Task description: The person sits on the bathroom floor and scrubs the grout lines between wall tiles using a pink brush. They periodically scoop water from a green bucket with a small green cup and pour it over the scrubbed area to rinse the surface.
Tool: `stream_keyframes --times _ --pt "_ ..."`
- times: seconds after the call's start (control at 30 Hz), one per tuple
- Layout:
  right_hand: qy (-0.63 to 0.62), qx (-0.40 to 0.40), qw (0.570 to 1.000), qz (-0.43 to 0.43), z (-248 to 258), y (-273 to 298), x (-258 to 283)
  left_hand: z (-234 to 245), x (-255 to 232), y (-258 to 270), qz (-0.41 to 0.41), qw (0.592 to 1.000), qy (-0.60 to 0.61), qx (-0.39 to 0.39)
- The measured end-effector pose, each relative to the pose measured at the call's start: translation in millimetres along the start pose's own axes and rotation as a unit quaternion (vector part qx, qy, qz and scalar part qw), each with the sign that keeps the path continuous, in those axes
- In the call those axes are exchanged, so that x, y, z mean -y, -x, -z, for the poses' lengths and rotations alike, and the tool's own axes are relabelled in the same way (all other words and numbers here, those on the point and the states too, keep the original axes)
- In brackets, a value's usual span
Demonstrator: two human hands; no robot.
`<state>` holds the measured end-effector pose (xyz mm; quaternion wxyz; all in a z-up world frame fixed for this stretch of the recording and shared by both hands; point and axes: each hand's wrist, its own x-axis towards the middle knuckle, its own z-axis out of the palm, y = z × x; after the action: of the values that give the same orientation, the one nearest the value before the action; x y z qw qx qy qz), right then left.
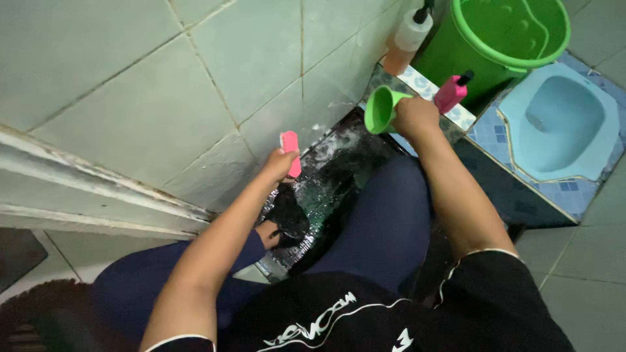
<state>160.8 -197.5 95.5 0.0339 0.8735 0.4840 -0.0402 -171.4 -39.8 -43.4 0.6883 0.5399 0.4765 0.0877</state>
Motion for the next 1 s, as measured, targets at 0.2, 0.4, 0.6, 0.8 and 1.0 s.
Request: stream_keyframes --times 0.2,0.4,0.6,0.8,1.0 --pt "-0.043 0.05 0.998 0.01 -26.0 10.9 -19.4 -41.1 -14.9 -7.6 -0.025 0.997 -0.066 0.003" --pt "-0.084 0.077 0.993 0.014 -20.6 -2.4 -4.3 -65.2 -2.6 -27.0 -0.126 0.982 -0.14 0.031" --pt "-0.075 0.029 0.997 -0.003 -7.7 5.2 9.2 -74.8 -1.3 -52.7 -0.188 0.972 -0.128 0.065" --pt "-0.114 0.044 0.992 -0.036 -24.5 1.9 -13.3 -80.9 -28.6 -69.4 -0.161 0.943 -0.291 0.029" --pt "-0.11 0.095 0.986 -0.084 -32.9 0.3 -21.4 -85.6 -45.7 -62.5 -0.192 0.926 -0.321 0.05"
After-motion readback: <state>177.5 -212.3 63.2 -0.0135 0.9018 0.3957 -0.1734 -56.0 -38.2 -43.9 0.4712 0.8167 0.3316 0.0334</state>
